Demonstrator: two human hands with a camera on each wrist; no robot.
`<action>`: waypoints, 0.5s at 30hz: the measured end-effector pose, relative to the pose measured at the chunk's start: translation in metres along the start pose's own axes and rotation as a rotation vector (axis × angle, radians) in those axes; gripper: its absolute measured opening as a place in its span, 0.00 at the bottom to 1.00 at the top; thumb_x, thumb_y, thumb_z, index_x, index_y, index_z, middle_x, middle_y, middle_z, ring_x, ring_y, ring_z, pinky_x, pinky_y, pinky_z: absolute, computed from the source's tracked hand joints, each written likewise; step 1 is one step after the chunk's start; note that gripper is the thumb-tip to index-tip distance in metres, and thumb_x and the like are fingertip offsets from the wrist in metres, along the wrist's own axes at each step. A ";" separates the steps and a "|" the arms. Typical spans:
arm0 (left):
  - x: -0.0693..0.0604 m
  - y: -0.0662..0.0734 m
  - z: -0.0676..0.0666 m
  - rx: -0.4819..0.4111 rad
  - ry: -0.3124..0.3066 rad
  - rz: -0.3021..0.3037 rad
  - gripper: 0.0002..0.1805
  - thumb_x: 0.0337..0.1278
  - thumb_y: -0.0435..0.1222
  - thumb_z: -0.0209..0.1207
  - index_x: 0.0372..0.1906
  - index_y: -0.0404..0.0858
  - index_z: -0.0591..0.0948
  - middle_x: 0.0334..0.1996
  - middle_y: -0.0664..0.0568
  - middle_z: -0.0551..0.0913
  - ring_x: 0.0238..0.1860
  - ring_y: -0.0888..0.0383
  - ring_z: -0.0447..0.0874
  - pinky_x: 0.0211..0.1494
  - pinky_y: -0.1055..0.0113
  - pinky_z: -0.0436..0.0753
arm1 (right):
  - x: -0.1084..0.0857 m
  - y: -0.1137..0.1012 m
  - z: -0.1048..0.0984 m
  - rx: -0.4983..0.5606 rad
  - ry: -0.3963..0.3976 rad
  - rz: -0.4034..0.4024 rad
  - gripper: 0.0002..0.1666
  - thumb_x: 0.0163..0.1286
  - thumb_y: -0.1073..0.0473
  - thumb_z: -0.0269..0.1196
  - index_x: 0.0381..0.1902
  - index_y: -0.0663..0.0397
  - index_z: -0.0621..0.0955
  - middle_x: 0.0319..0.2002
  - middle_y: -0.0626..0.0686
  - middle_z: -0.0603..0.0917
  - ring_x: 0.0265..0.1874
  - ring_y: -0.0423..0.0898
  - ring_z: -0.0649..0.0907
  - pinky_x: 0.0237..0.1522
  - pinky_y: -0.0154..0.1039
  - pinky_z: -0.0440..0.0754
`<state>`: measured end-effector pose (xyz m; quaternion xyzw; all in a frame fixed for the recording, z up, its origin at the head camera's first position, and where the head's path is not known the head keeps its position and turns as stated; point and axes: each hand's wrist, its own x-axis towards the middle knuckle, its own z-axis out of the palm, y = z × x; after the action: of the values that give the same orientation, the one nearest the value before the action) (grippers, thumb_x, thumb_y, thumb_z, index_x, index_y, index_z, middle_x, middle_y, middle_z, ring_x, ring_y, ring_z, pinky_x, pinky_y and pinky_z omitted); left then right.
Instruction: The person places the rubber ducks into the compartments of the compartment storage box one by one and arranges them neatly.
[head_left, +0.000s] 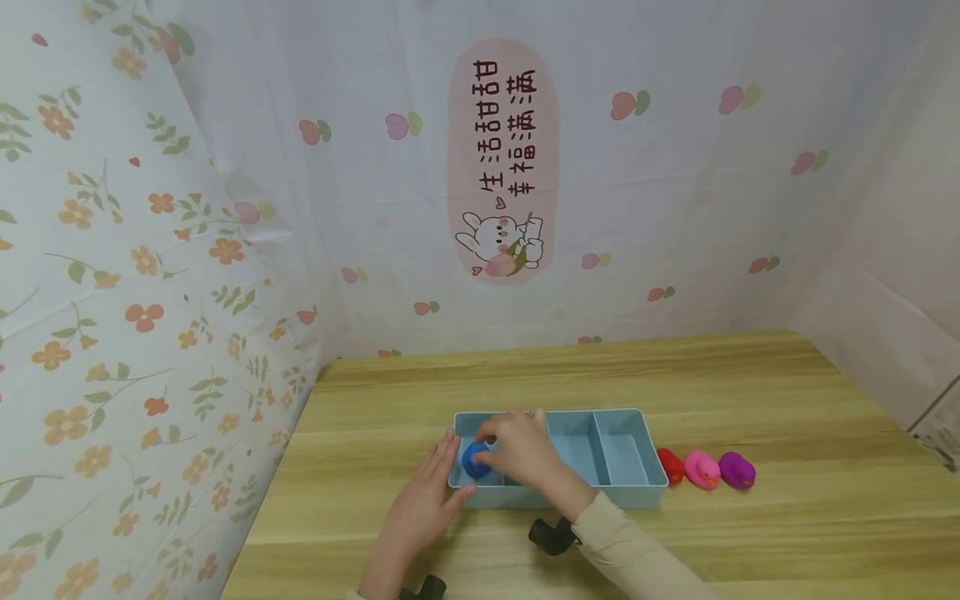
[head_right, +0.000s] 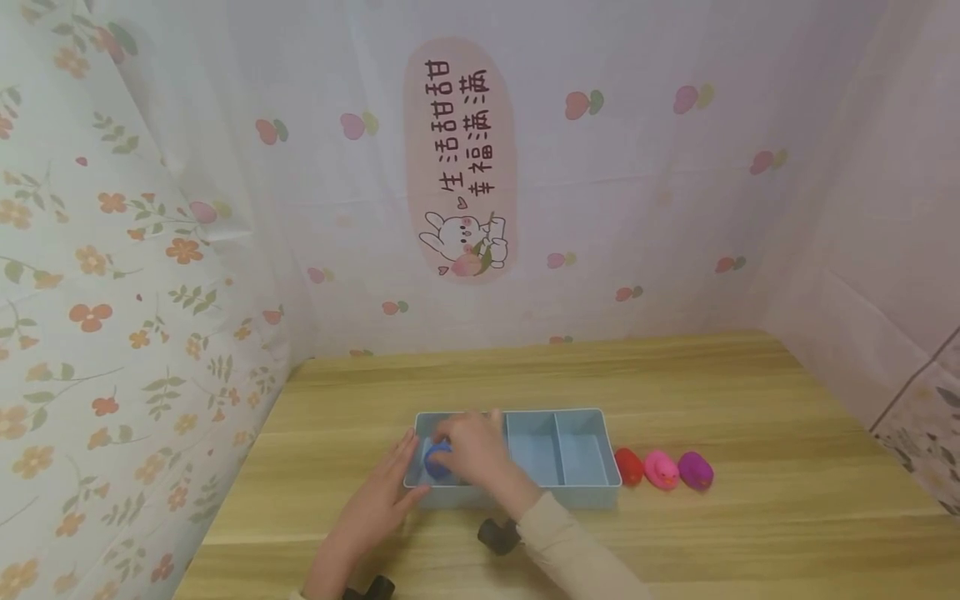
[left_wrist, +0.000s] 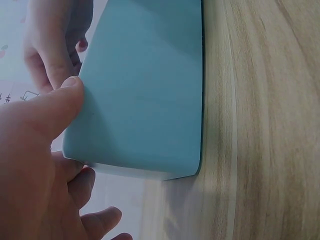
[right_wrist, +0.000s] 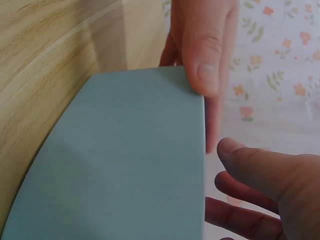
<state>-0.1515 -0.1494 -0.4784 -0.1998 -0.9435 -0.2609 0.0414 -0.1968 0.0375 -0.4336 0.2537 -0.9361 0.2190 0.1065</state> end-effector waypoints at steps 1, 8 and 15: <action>0.001 0.000 0.000 -0.001 0.003 0.002 0.38 0.66 0.50 0.53 0.73 0.36 0.57 0.75 0.44 0.54 0.70 0.34 0.57 0.66 0.38 0.66 | -0.001 0.002 -0.001 0.003 0.013 0.002 0.12 0.51 0.47 0.74 0.33 0.43 0.87 0.30 0.43 0.87 0.33 0.41 0.78 0.36 0.44 0.58; 0.000 -0.002 0.001 -0.007 -0.002 -0.003 0.38 0.66 0.50 0.53 0.73 0.36 0.58 0.75 0.44 0.54 0.71 0.34 0.56 0.65 0.38 0.67 | -0.007 0.015 -0.005 0.019 0.057 0.019 0.11 0.51 0.46 0.74 0.30 0.42 0.87 0.27 0.41 0.84 0.33 0.40 0.78 0.41 0.49 0.61; 0.000 -0.001 0.001 -0.012 0.017 0.006 0.38 0.65 0.51 0.53 0.73 0.36 0.59 0.74 0.44 0.56 0.70 0.34 0.58 0.65 0.38 0.68 | -0.015 0.023 -0.013 0.008 0.108 0.038 0.10 0.49 0.47 0.75 0.27 0.42 0.87 0.25 0.40 0.84 0.31 0.39 0.78 0.40 0.48 0.61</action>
<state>-0.1521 -0.1494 -0.4792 -0.2004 -0.9410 -0.2684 0.0491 -0.1943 0.0678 -0.4347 0.2241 -0.9327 0.2383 0.1517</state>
